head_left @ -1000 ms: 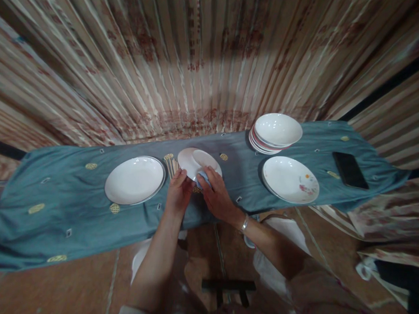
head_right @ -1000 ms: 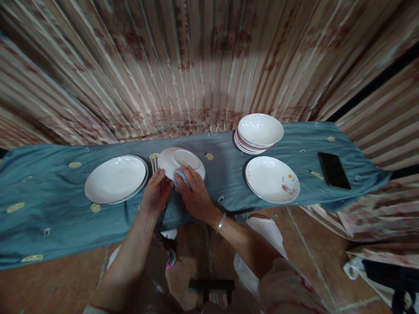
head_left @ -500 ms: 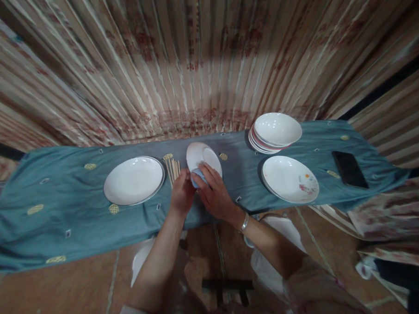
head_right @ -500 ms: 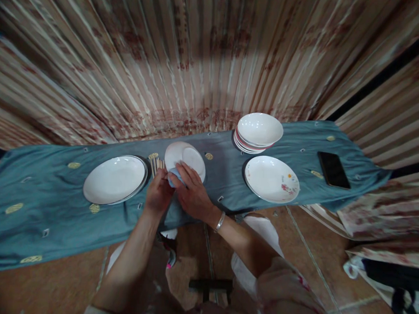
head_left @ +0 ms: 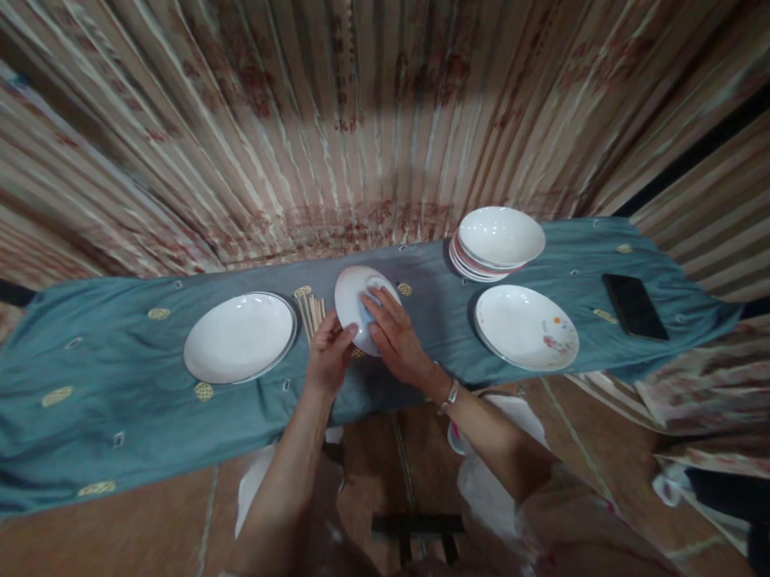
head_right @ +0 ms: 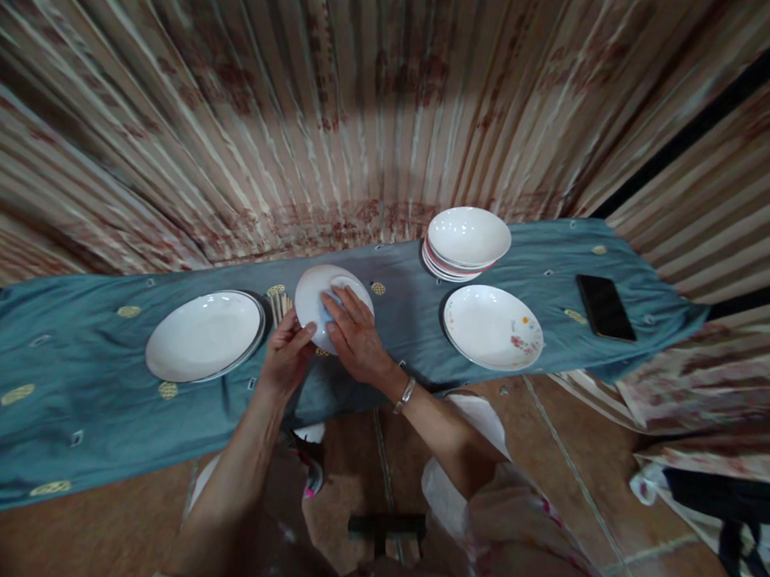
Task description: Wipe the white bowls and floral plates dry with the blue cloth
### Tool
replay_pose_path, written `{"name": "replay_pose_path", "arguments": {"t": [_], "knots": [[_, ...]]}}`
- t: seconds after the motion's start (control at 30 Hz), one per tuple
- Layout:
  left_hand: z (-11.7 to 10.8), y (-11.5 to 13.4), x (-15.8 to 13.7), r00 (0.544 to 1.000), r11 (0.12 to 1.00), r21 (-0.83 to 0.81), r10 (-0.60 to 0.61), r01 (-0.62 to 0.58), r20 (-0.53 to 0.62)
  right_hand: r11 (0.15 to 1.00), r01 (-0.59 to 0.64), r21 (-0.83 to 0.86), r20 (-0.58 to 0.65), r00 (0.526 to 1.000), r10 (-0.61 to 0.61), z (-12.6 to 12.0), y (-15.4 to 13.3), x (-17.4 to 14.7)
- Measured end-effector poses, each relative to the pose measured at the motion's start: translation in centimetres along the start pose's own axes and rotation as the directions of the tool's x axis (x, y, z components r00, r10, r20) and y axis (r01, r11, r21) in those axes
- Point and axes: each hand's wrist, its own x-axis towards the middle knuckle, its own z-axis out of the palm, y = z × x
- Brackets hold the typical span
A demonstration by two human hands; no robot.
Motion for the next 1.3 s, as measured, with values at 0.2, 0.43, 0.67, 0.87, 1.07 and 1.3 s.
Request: {"name": "replay_pose_path", "arguments": {"t": [0.2,0.43,0.67,0.87,1.07,1.3], "knots": [[-0.2,0.0,-0.1,0.999,0.999,0.041,-0.013,0.012,0.039,0.997,-0.076,-0.018,-0.024,0.997,0.075,0.4,1.7,0.7],[-0.3,0.1,-0.3,0.998,0.999,0.048,-0.027,0.024,0.055,0.983,-0.176,-0.046,-0.104,0.98,0.171,1.1,4.2,0.4],[-0.5,0.0,-0.2,0.999,0.999,0.04,-0.027,0.025,0.046,0.983,-0.183,-0.034,-0.135,0.975,0.177,1.1,4.8,-1.1],[-0.6,-0.1,-0.1,0.999,0.999,0.038,-0.014,0.013,0.034,0.981,-0.194,0.016,-0.131,0.972,0.194,1.3,4.2,-2.2],[-0.6,-0.5,0.2,1.0,1.0,0.021,0.001,-0.001,-0.015,0.988,-0.153,0.029,-0.096,0.983,0.155,1.3,2.3,-3.7],[-0.7,-0.7,0.5,1.0,0.999,0.034,0.023,-0.024,0.018,0.998,0.01,-0.066,-0.05,0.999,-0.014,0.8,0.8,-3.8]]}}
